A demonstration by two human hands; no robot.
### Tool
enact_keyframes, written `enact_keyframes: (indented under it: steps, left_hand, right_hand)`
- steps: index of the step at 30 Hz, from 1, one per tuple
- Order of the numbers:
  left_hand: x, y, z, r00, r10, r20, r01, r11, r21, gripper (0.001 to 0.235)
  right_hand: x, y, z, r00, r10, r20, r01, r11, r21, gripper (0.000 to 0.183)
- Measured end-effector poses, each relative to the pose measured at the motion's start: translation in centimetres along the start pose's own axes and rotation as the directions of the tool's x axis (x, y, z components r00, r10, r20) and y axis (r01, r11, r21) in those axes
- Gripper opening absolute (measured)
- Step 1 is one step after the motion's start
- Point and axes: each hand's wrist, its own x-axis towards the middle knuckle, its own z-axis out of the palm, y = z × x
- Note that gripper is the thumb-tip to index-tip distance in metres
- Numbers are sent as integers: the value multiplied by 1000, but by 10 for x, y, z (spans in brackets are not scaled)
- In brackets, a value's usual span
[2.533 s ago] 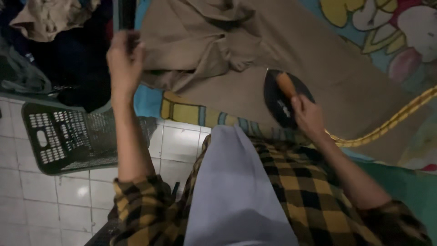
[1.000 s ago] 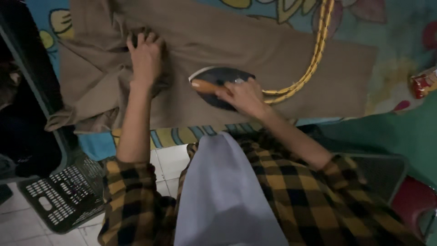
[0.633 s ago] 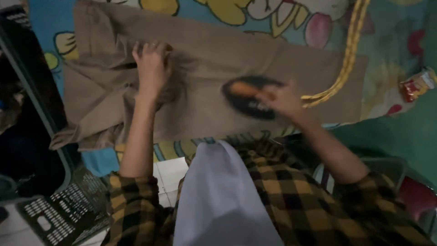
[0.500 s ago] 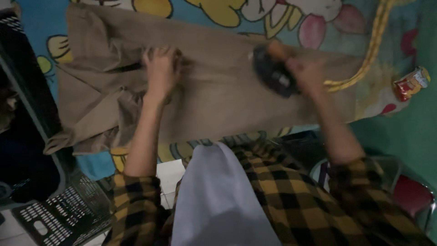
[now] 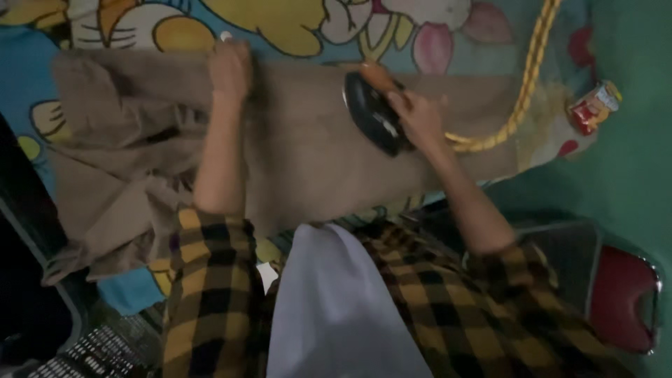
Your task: The person irons a pair of beige trousers on a cartoon-patterned ironing board. They repeatedly smooth the fabric, use a steam iron to press the legs and waist, and fold the trousers into a compact stack.
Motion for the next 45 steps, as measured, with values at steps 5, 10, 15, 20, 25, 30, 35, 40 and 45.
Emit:
enact_keyframes:
  steps: [5, 10, 15, 20, 25, 30, 35, 40, 45]
  left_hand:
    - [9, -9, -16, 973, 4, -230, -9, 1000, -19, 31]
    - [-18, 39, -79, 930, -150, -336, 71, 969, -236, 43]
    - [-56, 62, -147, 977, -127, -172, 26, 868, -496, 44]
    - [-131, 27, -183, 970, -59, -235, -88, 818, -569, 21]
    - [-193, 47, -192, 944, -177, -280, -24, 806, -592, 25]
    - [-165, 114, -201, 989, -77, -127, -45, 659, -751, 18]
    - [-139, 166, -216, 980, 33, -198, -173, 642, -747, 18]
    - [-138, 182, -207, 993, 31, -118, -110, 644, -757, 11]
    - [-153, 215, -155, 990, 121, -68, -131, 646, -752, 20]
  right_hand:
    - [37, -30, 6, 963, -203, 179, 221, 971, -86, 63]
    - [74, -90, 31, 954, -286, 87, 295, 948, -120, 58]
    - [47, -101, 34, 996, 42, 85, -39, 999, -34, 63]
    - [-1, 8, 17, 922, 368, -119, -385, 900, -205, 76]
    - [-59, 170, -46, 842, 463, -277, -533, 793, -294, 46]
    - [-98, 278, -105, 933, 61, -355, -333, 523, -785, 36]
    - [-161, 251, -107, 905, 242, -349, -327, 922, -208, 34]
    - [-179, 181, -108, 953, 188, -238, -260, 912, -319, 45]
    - [-110, 187, -100, 921, 185, -343, -292, 911, -292, 55]
